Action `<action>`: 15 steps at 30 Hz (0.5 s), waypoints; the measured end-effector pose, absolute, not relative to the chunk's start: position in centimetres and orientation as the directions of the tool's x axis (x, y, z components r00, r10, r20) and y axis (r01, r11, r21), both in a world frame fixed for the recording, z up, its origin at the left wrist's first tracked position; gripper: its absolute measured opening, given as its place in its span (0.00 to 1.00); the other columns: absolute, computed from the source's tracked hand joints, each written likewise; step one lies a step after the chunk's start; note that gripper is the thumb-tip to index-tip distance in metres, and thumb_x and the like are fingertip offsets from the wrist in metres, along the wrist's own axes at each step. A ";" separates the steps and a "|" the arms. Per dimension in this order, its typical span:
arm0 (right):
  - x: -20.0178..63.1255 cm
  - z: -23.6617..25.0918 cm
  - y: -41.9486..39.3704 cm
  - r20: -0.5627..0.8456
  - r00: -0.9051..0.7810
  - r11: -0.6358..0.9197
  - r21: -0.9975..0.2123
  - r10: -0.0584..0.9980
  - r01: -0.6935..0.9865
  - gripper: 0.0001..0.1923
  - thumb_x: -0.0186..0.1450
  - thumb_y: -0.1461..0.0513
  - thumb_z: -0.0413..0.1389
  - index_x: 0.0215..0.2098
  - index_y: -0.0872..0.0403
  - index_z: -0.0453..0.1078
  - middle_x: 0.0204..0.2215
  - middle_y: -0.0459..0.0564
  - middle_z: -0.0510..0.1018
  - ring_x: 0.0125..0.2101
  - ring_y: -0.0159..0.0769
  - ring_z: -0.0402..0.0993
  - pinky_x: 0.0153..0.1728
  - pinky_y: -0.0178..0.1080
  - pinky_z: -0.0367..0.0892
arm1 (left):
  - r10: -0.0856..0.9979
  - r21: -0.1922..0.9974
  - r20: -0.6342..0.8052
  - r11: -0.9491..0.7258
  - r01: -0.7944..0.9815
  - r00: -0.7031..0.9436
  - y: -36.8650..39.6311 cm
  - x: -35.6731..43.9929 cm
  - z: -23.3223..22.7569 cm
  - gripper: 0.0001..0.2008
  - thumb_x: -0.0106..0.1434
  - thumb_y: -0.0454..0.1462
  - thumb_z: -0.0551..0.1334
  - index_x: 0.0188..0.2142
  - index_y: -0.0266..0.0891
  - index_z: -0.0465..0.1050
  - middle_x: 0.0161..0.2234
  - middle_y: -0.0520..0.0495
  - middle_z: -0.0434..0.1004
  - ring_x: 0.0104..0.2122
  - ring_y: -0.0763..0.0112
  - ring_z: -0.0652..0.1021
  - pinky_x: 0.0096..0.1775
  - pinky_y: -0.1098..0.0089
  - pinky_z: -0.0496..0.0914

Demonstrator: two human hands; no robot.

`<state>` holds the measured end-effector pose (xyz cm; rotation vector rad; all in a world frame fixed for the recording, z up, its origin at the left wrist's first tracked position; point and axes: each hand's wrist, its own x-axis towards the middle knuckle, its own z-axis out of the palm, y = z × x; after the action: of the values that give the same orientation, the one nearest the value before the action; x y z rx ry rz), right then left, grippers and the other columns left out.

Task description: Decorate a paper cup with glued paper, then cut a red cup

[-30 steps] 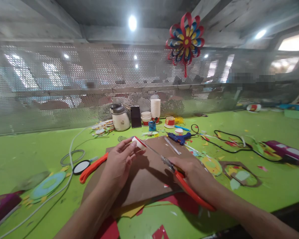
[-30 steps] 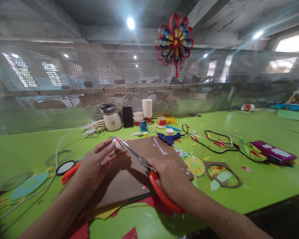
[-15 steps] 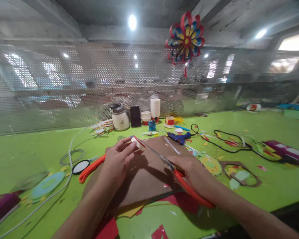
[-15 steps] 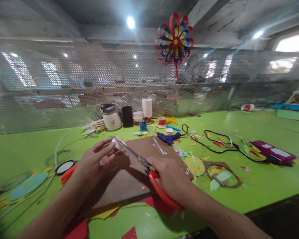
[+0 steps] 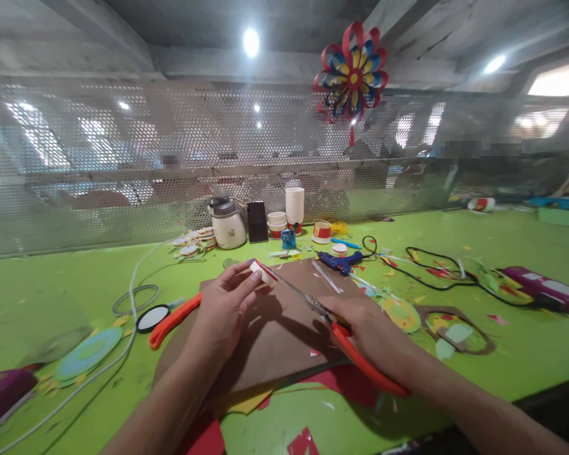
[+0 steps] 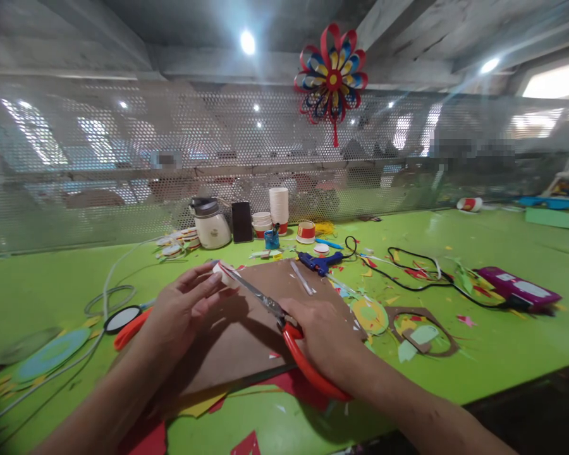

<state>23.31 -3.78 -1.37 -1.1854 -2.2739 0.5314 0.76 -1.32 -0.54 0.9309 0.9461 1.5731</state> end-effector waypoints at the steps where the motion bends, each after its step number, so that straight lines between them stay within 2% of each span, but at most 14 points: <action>1: 23.4 -1.4 -3.8 0.264 -0.486 0.544 -0.554 0.833 0.631 0.14 0.62 0.68 0.51 0.43 0.51 0.73 0.37 0.47 0.80 0.35 0.38 0.73 0.37 0.37 0.61 | 0.980 0.916 0.102 -0.158 -0.369 -0.168 -1.3 0.8 -0.5 0.22 0.47 0.36 0.75 0.42 0.36 0.75 0.39 0.44 0.80 0.36 0.66 0.81 0.41 0.66 0.76; 7: 23.6 -1.5 -3.8 0.273 -0.467 0.537 -0.519 0.841 0.665 0.11 0.63 0.69 0.49 0.35 0.54 0.73 0.30 0.47 0.79 0.30 0.36 0.71 0.34 0.35 0.61 | 0.983 0.915 0.086 -0.141 -0.378 -0.159 -1.4 0.8 -0.5 0.21 0.48 0.36 0.74 0.42 0.36 0.74 0.37 0.44 0.81 0.33 0.67 0.81 0.39 0.67 0.76; 15: 23.5 -1.7 -3.7 0.279 -0.468 0.541 -0.529 0.839 0.654 0.10 0.62 0.67 0.52 0.39 0.52 0.73 0.33 0.47 0.80 0.33 0.37 0.72 0.35 0.36 0.61 | 0.985 0.904 0.090 -0.142 -0.404 -0.146 -1.4 0.7 0.1 0.21 0.50 0.35 0.72 0.44 0.35 0.74 0.34 0.43 0.83 0.33 0.65 0.81 0.38 0.67 0.76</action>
<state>23.48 -3.67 -1.72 -1.2057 -2.2695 0.4803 0.66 -1.37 0.13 0.9066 0.9124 1.5582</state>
